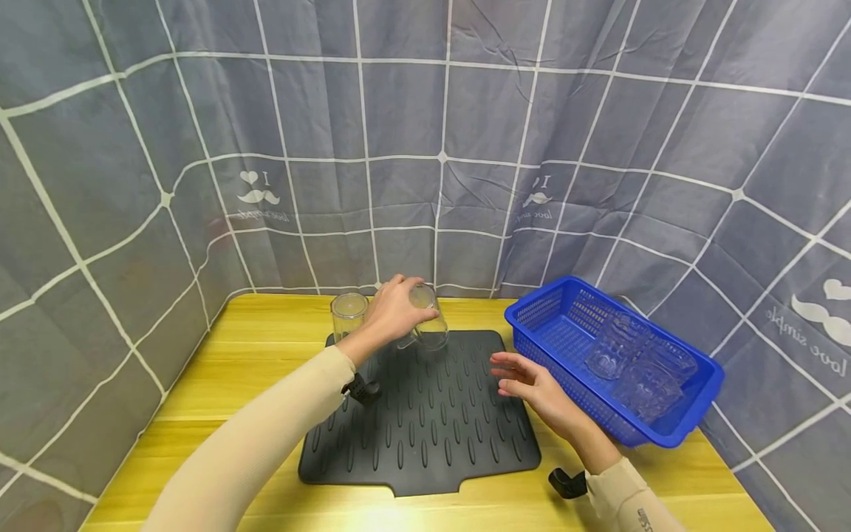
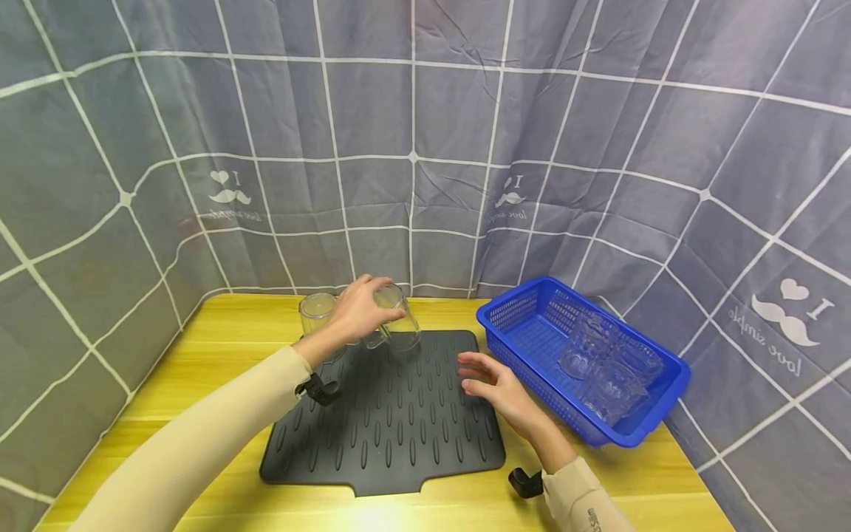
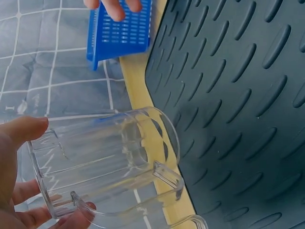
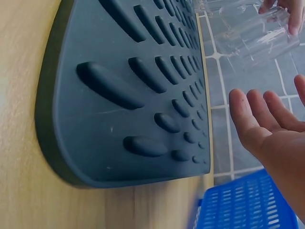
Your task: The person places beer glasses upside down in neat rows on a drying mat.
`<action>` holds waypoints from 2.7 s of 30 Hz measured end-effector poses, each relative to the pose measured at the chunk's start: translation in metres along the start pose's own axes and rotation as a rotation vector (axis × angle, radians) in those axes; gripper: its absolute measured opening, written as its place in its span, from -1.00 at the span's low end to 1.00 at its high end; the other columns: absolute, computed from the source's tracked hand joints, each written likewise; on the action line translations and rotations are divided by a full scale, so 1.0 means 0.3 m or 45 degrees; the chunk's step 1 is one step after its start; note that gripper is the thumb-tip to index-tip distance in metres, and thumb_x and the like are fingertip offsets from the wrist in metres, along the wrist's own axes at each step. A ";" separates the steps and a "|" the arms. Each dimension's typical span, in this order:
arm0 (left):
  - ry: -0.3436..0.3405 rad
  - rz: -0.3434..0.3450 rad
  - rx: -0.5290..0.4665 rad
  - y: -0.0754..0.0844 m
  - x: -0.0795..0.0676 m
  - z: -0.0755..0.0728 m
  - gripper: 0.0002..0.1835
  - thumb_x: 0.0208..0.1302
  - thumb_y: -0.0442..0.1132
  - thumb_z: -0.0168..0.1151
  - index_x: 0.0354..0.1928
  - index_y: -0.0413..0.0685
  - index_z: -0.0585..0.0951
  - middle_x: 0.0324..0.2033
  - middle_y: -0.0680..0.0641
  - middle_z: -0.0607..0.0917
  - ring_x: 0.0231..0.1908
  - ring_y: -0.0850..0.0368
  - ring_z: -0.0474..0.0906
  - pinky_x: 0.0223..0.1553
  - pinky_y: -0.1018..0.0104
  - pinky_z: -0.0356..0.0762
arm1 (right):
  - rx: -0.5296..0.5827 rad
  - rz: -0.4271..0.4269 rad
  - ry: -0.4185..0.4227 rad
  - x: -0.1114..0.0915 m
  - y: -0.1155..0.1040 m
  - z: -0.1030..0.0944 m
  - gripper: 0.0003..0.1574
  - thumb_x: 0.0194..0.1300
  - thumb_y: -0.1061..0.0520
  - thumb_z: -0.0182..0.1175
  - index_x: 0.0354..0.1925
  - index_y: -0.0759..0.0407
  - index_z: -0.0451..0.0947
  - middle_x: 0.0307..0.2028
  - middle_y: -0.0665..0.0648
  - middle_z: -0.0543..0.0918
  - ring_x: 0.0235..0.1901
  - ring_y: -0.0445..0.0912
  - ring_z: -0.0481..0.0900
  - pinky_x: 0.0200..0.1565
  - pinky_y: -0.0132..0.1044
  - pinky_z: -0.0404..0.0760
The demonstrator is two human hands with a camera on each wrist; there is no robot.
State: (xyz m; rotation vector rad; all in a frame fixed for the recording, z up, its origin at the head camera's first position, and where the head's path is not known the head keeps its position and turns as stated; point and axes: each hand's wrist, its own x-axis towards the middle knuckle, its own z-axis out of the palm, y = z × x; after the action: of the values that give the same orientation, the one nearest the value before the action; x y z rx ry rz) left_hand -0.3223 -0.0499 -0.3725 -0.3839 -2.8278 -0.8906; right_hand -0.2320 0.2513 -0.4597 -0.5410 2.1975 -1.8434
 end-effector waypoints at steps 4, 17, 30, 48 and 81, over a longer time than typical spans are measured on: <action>-0.024 -0.014 0.061 0.000 0.007 0.006 -0.19 0.13 0.25 0.41 0.39 0.09 0.49 0.29 -0.16 0.47 0.24 -0.19 0.44 0.13 -0.14 0.51 | 0.001 0.004 -0.011 -0.007 0.008 -0.001 -0.30 0.48 0.16 0.16 0.47 0.29 0.21 0.43 0.37 0.31 0.42 0.38 0.23 0.16 -0.23 0.61; -0.091 -0.087 0.218 -0.017 0.037 0.032 -0.17 0.12 0.26 0.40 0.37 0.02 0.49 0.30 -0.20 0.46 0.26 -0.23 0.44 0.15 -0.15 0.51 | 0.002 0.015 0.000 -0.019 0.010 -0.003 -0.33 0.46 0.08 0.20 0.44 0.18 0.29 0.42 0.32 0.33 0.41 0.36 0.26 0.15 -0.23 0.61; -0.131 -0.084 0.275 -0.018 0.057 0.052 -0.18 0.10 0.26 0.41 0.36 0.02 0.53 0.23 -0.24 0.50 0.18 -0.26 0.50 0.10 -0.14 0.54 | 0.008 0.016 0.023 -0.025 0.010 -0.016 -0.32 0.45 0.09 0.21 0.43 0.19 0.30 0.41 0.35 0.34 0.40 0.37 0.27 0.15 -0.21 0.61; -0.167 -0.066 0.338 0.000 0.063 0.079 -0.10 0.14 0.35 0.35 0.40 -0.04 0.45 0.34 -0.25 0.43 0.32 -0.20 0.39 0.09 -0.16 0.56 | 0.017 0.016 0.027 -0.033 0.022 -0.023 -0.37 0.48 0.18 0.16 0.43 0.21 0.29 0.41 0.45 0.29 0.39 0.41 0.25 0.19 -0.07 0.60; -0.012 0.106 0.100 0.032 -0.065 -0.004 -0.32 0.26 0.19 0.33 0.34 0.04 0.50 0.25 -0.12 0.50 0.28 -0.13 0.41 0.12 -0.10 0.53 | -0.029 -0.008 0.046 -0.022 -0.013 -0.021 -0.35 0.48 0.15 0.17 0.44 0.23 0.28 0.38 0.32 0.37 0.37 0.40 0.28 0.13 -0.19 0.63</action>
State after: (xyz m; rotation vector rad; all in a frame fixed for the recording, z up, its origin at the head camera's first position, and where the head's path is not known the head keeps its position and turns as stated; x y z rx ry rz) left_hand -0.3009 -0.0469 -0.3707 -0.4923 -2.8220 -0.7614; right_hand -0.2280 0.2590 -0.4551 -0.5234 2.2446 -1.8478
